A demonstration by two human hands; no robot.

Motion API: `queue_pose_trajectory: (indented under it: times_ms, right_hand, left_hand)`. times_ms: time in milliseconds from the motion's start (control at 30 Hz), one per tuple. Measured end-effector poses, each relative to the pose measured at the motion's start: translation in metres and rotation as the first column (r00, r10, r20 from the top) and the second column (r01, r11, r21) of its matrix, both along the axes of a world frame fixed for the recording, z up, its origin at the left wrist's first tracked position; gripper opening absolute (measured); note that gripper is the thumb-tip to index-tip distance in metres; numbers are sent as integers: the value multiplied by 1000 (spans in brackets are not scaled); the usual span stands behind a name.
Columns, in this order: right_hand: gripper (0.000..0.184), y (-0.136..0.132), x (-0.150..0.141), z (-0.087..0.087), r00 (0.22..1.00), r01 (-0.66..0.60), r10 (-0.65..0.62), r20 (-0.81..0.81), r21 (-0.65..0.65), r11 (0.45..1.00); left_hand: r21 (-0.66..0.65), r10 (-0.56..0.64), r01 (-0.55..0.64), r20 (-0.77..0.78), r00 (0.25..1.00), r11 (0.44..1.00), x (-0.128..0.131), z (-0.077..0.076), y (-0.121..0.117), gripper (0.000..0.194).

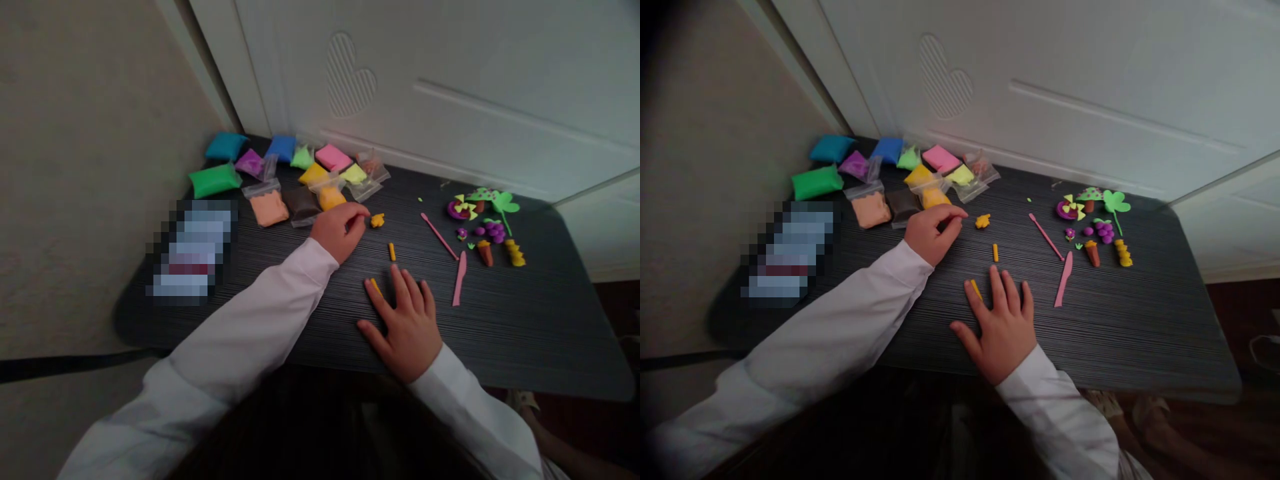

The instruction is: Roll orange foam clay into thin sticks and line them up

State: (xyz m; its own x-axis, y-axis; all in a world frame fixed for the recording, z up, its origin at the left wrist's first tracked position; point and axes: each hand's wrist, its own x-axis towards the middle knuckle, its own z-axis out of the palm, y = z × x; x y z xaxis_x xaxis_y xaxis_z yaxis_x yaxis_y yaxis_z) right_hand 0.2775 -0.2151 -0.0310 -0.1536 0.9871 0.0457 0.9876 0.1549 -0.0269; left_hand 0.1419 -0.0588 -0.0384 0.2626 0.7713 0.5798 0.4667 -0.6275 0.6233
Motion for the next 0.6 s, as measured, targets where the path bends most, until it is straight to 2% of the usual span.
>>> queue_pose_trajectory:
  times_ms: [133,300,500,600]
  right_hand:
    - [54,0,5,-1,993,115,-116,27,40,993]
    - [57,0,-1,0,1000,-2,2,4,11,1000]
    - [54,2,4,2,992,127,-128,21,38,991]
    - [56,1,-1,2,999,42,-42,7,27,999]
  left_hand:
    - [-4,-15,15,-5,1000,1000,0,0,0,15]
    - [-14,-14,14,-9,1000,1000,0,1,-1,15]
    - [-26,-21,21,-5,1000,999,0,2,-2,16]
    - [-41,-22,22,-15,1000,999,0,2,-2,16]
